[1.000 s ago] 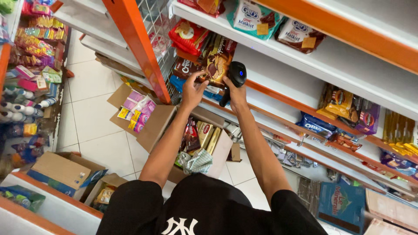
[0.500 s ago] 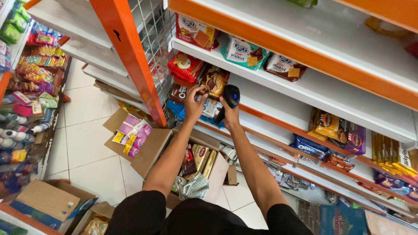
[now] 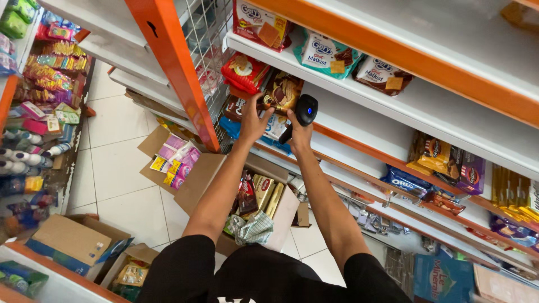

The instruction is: The person takes snack packages from a cardboard box, scans their barcodes with a handheld barcode scanner, and places them onto store shelves.

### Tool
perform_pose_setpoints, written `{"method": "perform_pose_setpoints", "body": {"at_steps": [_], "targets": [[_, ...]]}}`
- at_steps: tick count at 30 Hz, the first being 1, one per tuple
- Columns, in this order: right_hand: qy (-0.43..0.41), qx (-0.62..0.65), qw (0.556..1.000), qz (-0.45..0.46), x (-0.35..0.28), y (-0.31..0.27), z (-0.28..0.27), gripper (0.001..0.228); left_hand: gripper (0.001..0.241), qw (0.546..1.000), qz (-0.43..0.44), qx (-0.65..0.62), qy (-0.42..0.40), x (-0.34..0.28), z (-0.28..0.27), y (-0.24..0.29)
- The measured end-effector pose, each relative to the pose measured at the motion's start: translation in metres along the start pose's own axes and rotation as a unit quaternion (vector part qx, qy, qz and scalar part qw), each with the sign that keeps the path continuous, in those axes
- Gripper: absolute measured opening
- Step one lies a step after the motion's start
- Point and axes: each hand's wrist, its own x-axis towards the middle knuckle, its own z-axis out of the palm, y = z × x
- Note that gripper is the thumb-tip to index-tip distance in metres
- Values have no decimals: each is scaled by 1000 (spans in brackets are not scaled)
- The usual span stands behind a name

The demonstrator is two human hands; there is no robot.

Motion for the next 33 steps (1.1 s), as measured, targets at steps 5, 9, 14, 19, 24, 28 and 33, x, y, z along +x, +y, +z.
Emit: {"method": "perform_pose_setpoints", "body": {"at_steps": [5,9,14,19,24,28,33], "targets": [[24,19,999,10,0,-1,10,29,53,1000,-3,26,1,6,3,-6],[40,18,999,-23,-2,0,17,26,46,999,-35,-7,18,10,3,-6],[61,-7,998,-33,-13,0,30,26,41,997,-42,-48,31,11,-4,-5],[80,-15,997,-12,-18,-5,37,27,42,997,-65,-33,14,13,-4,-5],[90,-35,995,-26,-13,-7,34,27,42,998,-48,5,40,14,-5,6],[76,-41,996,-30,-32,9,17,26,42,991,-42,-82,93,-22,-11,10],[6,-105,993,-57,-91,63,-21,26,12,985,-138,-55,88,-150,-20,-45]]}}
